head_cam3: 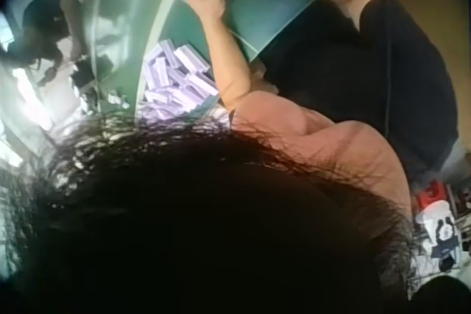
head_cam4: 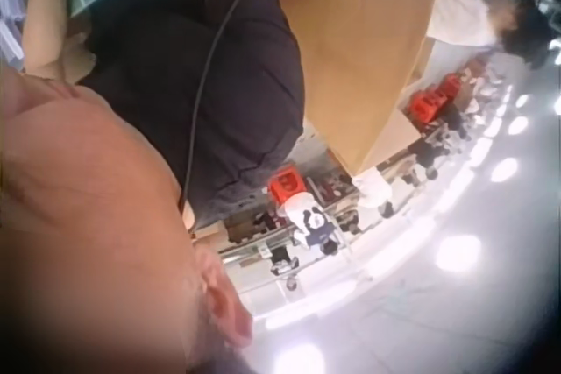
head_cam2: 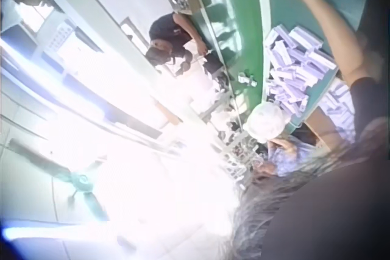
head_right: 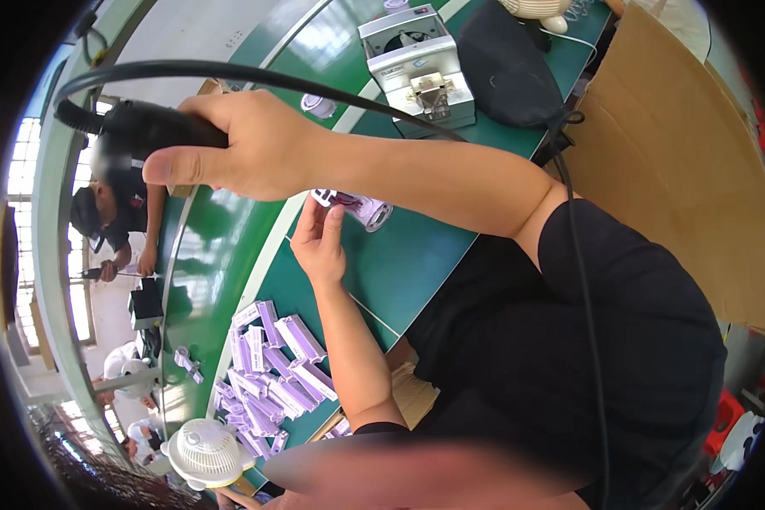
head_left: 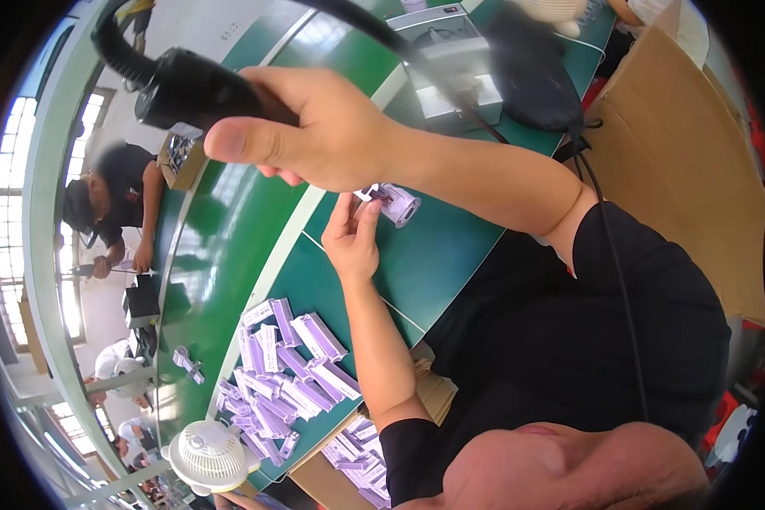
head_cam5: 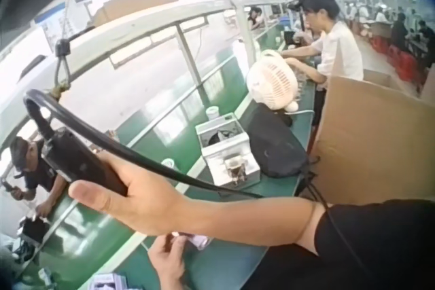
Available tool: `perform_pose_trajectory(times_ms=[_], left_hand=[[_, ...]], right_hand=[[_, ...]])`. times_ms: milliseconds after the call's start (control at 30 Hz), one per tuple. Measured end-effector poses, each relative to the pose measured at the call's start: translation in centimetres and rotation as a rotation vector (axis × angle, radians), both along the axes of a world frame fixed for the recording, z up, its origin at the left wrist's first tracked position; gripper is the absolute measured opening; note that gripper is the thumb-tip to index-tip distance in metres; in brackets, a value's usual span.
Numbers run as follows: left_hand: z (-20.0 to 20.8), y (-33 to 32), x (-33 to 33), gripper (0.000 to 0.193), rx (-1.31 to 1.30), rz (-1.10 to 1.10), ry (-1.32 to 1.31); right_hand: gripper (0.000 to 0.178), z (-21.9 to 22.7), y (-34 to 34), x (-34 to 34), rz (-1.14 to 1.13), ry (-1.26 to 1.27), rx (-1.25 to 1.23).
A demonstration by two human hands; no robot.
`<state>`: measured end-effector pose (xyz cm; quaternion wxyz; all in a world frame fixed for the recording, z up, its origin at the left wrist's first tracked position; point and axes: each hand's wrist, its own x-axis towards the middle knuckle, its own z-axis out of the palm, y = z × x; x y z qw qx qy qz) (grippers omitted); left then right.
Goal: Assembling plastic electronic component housings using an electric screwdriver at an assembly line.
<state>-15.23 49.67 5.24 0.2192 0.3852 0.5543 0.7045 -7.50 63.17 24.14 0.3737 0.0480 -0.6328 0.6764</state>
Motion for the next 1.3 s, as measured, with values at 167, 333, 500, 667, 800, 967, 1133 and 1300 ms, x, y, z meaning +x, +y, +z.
perform_pose_trajectory(times_ms=[167,333,500,667,800,967,1133,1300], left_hand=[[-0.1,-0.1,-0.1,0.050,-0.032,-0.001,0.032],[0.1,-0.1,0.1,0.051,-0.037,-0.011,0.018],[-0.1,-0.1,-0.1,0.050,-0.012,-0.031,0.019],[-0.4,0.0,-0.4,0.043,-0.034,-0.016,0.037],[0.7,-0.2,-0.1,0.031,-0.095,0.067,0.076],[0.3,0.5,-0.3,0.039,-0.239,0.077,0.151],[0.0,0.5,-0.5,0.052,-0.006,-0.069,-0.115],[-0.3,0.2,-1.4,0.048,-0.081,-0.056,-0.042]], right_hand=[[0.070,-0.2,0.5,0.3,0.011,-0.043,0.029],[0.072,-0.2,0.6,0.3,0.032,-0.039,0.039],[0.080,-1.1,0.4,-0.4,-0.032,-0.023,0.058],[0.060,-1.3,0.5,-0.5,-0.029,0.003,0.125],[0.075,-1.4,0.2,-0.8,-0.001,-0.038,0.088],[0.050,-1.5,0.4,-0.3,0.143,0.059,-0.057],[0.044,-2.1,0.2,-1.1,0.185,0.083,-0.037],[0.083,-2.4,-0.2,-1.7,0.199,0.042,0.075]])
